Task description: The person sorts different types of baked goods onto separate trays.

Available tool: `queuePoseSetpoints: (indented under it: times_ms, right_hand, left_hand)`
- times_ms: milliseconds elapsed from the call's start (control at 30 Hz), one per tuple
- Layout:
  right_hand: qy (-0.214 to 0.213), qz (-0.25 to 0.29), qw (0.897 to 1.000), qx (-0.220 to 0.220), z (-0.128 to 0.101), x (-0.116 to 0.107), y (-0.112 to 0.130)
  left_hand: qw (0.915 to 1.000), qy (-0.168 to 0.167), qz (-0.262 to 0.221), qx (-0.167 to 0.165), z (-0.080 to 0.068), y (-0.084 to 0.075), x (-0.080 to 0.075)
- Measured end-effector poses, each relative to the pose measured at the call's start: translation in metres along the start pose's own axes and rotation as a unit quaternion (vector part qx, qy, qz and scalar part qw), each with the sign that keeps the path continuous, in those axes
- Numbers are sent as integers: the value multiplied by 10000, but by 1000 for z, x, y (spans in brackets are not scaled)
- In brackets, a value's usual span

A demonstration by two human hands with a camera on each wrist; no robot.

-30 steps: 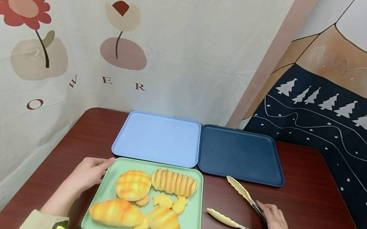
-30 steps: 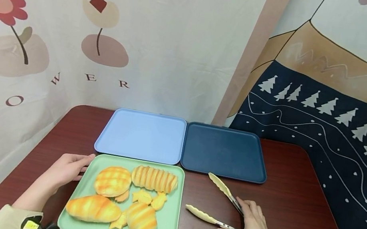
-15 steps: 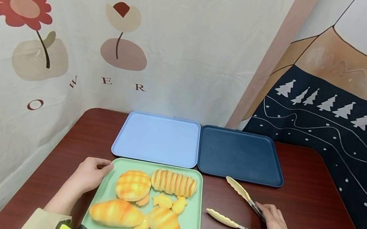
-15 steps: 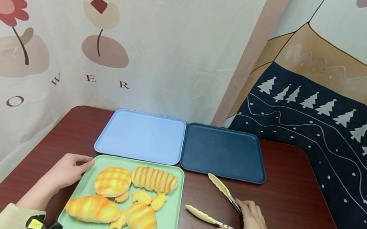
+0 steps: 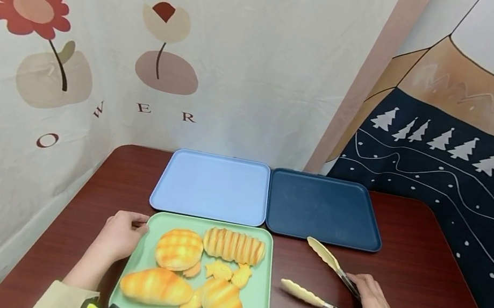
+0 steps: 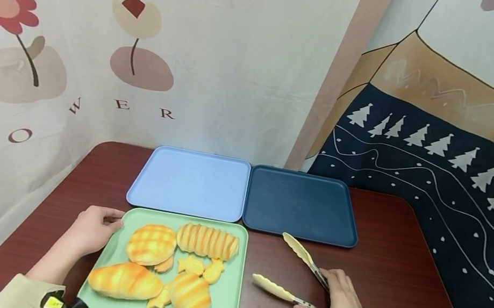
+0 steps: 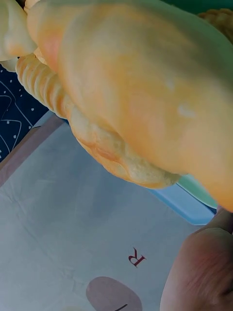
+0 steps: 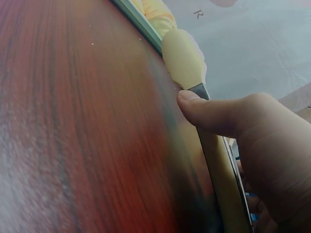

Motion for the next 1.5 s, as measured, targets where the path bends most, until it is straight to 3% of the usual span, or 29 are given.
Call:
queuePoseSetpoints:
  times_ms: [300, 633, 867, 1067, 1500]
  right_hand:
    - [272, 182, 9985, 437, 5, -11, 0]
    - [81, 375, 9990, 236, 12, -18, 2]
    - [10, 803, 9968, 7, 15, -22, 12]
    - [86, 916, 9958, -15, 18, -22, 18]
    - [209, 1108, 9925, -478, 25, -19, 45]
  left_hand:
    - [9998, -76, 143, -113, -2, 2, 1]
    - [9992, -57, 258, -293, -1, 1, 5]
    - [9995, -52, 186, -260, -3, 1, 3]
    - [9997, -113, -93, -171, -2, 5, 3]
    - [9995, -117, -60, -274, -2, 4, 3]
Point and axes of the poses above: each hand's wrist, its own z-axis towards the middle knuckle, its own x-axis out of the palm, y = z × x, the point moved 5 cm from there along z, towards the middle knuckle, and after that the axes turned 4 degrees about -y, right-handed, at the moved point
